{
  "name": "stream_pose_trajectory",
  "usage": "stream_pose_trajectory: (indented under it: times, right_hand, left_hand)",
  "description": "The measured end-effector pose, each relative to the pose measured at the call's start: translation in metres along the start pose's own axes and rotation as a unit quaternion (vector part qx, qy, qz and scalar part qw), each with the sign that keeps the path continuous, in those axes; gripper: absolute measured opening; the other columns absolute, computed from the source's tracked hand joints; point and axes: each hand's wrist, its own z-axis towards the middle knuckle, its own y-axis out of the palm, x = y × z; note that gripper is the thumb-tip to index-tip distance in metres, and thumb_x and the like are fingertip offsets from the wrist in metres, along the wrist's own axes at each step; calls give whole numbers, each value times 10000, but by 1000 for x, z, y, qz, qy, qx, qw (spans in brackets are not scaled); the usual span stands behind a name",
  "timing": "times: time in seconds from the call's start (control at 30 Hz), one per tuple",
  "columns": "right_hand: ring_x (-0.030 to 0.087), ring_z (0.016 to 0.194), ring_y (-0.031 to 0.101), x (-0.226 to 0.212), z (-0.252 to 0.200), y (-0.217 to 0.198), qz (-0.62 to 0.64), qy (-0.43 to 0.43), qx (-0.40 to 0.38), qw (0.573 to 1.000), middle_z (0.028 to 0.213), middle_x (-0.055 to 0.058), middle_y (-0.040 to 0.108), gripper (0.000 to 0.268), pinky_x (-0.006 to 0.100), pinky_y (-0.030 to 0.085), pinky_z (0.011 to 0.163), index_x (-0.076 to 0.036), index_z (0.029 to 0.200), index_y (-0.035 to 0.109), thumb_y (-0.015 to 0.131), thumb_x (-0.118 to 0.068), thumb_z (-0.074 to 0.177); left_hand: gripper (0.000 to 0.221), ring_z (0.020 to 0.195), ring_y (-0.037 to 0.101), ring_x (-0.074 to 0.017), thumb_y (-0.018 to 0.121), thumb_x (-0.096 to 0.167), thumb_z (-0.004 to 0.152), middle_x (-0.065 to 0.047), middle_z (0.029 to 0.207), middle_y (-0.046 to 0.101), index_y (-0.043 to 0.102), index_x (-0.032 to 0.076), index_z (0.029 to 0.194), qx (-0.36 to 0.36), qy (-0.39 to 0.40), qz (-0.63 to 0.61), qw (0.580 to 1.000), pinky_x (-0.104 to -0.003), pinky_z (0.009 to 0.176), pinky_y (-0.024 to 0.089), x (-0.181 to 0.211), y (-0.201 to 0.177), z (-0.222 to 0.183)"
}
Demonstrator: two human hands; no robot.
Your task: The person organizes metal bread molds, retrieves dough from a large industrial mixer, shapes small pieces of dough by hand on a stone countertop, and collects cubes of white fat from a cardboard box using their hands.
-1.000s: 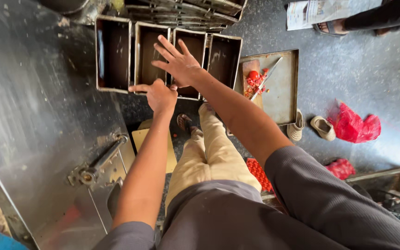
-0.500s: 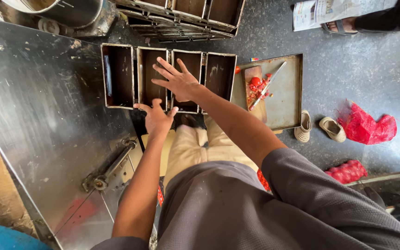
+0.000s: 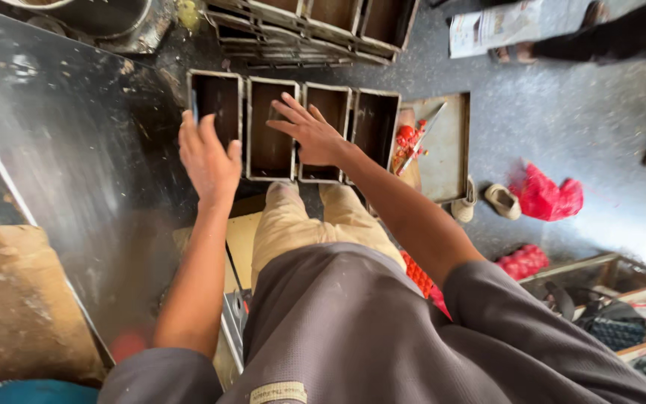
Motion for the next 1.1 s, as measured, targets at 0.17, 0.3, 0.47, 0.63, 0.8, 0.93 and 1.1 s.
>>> stream_pose_trajectory:
  times: [0.17, 0.3, 0.47, 0.63, 0.8, 0.93, 1.1]
  right_hand:
    - [342, 1634, 89, -4, -13, 12, -42, 46, 158, 985, 1749, 128, 162, 817, 596, 190, 1294, -197, 1610, 433, 644, -43, 836]
    - [403, 1587, 58, -2, -20, 9, -99, 133, 224, 960, 1720, 163, 134, 769, 669, 134, 1232, -164, 1617, 347, 715, -267, 950]
    - [377, 1591, 35, 6, -20, 12, -87, 223, 165, 957, 1733, 108, 77, 807, 698, 112, 1220, -216, 1657, 266, 659, -455, 994]
    - [356, 1600, 12, 10, -17, 16, -61, 267, 126, 954, 1746, 74, 29, 779, 707, 105, 1216, -254, 1660, 237, 585, -527, 1020]
    - [337, 1592, -31, 11, -14, 15, -54, 276, 110, 953, 1735, 58, -7, 786, 718, 108, 1206, -262, 1660, 245, 584, -527, 1003]
    - [337, 1592, -65, 12, -13, 13, -45, 287, 87, 953, 1735, 57, -49, 744, 727, 106, 1200, -256, 1644, 283, 555, -536, 1010]
    - [352, 1581, -156, 16, -11, 11, -13, 291, 46, 956, 1720, 73, -167, 648, 757, 68, 1191, -243, 1591, 420, 468, -561, 1027]
  left_hand:
    - [866, 1521, 230, -482, 850, 337, 878, -251, 1659, 227, 390, 76, 1563, -64, 77, -26, 995, -658, 1152, 278, -12, 22, 23]
    - [1008, 1551, 96, -470, 852, 436, 862, -217, 1701, 92, 292, 155, 1652, -133, 102, 15, 986, -694, 1184, 173, -14, 43, 34]
    - [1036, 1541, 68, -470, 831, 481, 841, -211, 1693, 74, 252, 188, 1648, -165, 66, 31, 984, -657, 1216, 143, -25, 60, 41]
    - [1057, 1548, 67, -463, 825, 542, 833, -228, 1683, 70, 257, 165, 1640, -158, 56, 9, 986, -609, 1252, 125, -32, 61, 38]
    - [1069, 1557, 99, -453, 879, 517, 802, -253, 1684, 71, 322, 112, 1620, -138, 63, -29, 988, -602, 1247, 192, -32, 46, 38]
    - [1075, 1566, 123, -451, 914, 479, 781, -253, 1695, 66, 339, 113, 1611, -121, 69, -42, 989, -596, 1233, 257, -31, 35, 42]
    - [1116, 1553, 125, -475, 932, 459, 772, -274, 1685, 47, 305, 107, 1626, -95, 53, -70, 992, -597, 1214, 297, -35, 34, 40]
